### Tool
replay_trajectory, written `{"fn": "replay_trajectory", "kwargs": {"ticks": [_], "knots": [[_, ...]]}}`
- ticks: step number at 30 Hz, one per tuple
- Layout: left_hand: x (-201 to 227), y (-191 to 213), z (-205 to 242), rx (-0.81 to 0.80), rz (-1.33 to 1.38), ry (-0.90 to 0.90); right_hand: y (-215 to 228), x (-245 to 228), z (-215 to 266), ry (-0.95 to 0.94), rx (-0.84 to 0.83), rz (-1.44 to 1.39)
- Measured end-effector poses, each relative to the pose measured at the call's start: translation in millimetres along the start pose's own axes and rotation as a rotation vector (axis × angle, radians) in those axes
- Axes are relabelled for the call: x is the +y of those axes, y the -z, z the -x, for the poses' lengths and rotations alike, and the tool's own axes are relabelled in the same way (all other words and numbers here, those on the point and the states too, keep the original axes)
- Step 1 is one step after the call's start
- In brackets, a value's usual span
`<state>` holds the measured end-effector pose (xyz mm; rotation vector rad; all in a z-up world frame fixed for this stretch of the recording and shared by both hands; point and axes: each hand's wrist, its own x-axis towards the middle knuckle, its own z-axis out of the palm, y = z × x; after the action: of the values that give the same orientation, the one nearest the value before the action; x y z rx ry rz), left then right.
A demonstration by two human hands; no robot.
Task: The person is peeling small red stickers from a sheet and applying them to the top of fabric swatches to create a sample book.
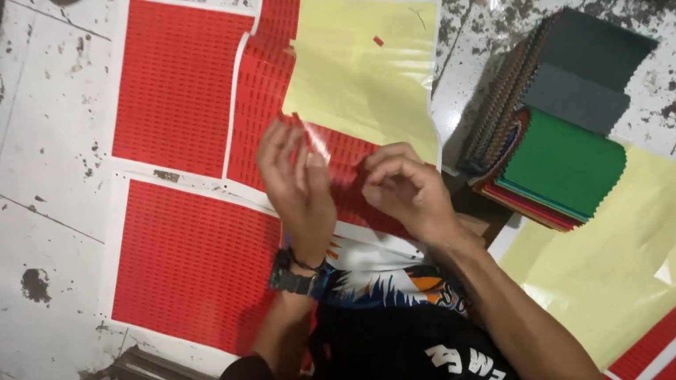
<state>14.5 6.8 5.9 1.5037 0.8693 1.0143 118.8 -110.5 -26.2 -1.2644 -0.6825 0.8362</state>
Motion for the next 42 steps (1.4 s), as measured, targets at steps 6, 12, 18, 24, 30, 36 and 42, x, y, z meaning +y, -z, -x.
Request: {"fn": "replay_trajectory", "kwargs": {"ticks": [6,12,18,24,30,36,42], "knots": [[-9.4,-25.1,4.8,0.148,0.2,0.18,-28.4,-17.7,-1.0,-0.212,0.074,-0.095],[7.1,-8.4,-16.0,-0.063,-0.618,-0.362,-3.1,-23.3,-19.8,-0.085,-0.021,0.801],[8.1,3.1,-15.7,-0.303,-0.968,-0.347,-0.7,4.3,-14.2,0.018,0.014,0.848],[13.4,2.1,-13.9,-0.299,-1.015,-0.296,-5.4,21.0,-7.1,0.279,0.16,0.953],[22.0,1.8,-12.6,-0.353,-1.001,-0.246,-3.4,7.6,-14.7,0.073,0.117,0.822],[18.0,1.5,-10.5,-0.35,-1.052,-0.237,-1.6,1.3,-17.3,-0.102,0.058,0.749],[17.4,0.9,-10.3,-0.344,-1.045,-0.215,-5.3,5.6,-12.9,0.124,0.055,0.975]]}}
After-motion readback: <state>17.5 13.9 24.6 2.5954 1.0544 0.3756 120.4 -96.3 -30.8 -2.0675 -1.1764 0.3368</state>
